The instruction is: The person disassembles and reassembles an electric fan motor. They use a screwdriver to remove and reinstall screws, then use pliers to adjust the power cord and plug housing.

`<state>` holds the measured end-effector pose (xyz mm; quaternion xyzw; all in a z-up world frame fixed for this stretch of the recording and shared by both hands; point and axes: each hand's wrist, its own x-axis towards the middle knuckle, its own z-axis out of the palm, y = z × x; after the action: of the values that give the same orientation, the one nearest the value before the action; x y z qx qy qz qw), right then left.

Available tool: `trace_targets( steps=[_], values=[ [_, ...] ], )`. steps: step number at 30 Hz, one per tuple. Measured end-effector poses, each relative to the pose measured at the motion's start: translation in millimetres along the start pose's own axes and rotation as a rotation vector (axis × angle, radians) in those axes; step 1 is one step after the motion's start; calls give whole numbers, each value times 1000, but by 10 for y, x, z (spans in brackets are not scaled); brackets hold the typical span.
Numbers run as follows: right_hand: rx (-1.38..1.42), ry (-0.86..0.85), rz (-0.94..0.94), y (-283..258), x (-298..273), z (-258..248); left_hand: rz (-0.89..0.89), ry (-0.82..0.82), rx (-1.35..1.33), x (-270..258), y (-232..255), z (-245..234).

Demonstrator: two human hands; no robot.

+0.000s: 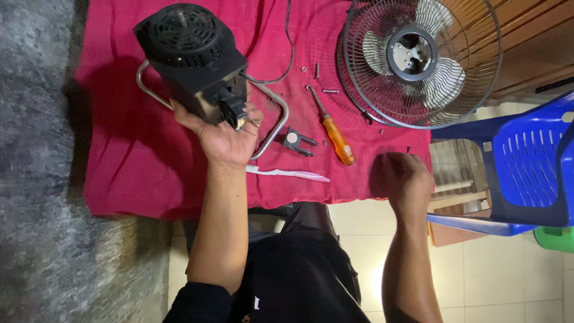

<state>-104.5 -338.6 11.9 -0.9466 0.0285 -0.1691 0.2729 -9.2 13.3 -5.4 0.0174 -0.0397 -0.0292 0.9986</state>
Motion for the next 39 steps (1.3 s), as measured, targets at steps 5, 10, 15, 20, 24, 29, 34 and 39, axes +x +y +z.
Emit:
trace_targets(
  steps=[5,10,15,20,24,29,34,39],
  values=[
    [-144,-28,-89,-17,50,135,10,62,92,-15,-33,10],
    [-85,7,-48,74,-7,156,22,34,10,-2,-93,31],
    [650,85,186,67,-88,116,37,71,80,-15,-69,72],
    [1565,-130,456,-317,28,336,58,122,163,-16,-98,98],
    [1475,-281,365,-927,205,605,76,127,129,-13,-139,73],
    [1125,-296,41,-1579,472,641,184,254,202,15,-193,34],
    [947,-171,-208,-1912,502,653,147,191,266,-1,-170,46],
    [837,-55,-224,-1932,507,711,240,188,354,37,-203,32]
  ],
)
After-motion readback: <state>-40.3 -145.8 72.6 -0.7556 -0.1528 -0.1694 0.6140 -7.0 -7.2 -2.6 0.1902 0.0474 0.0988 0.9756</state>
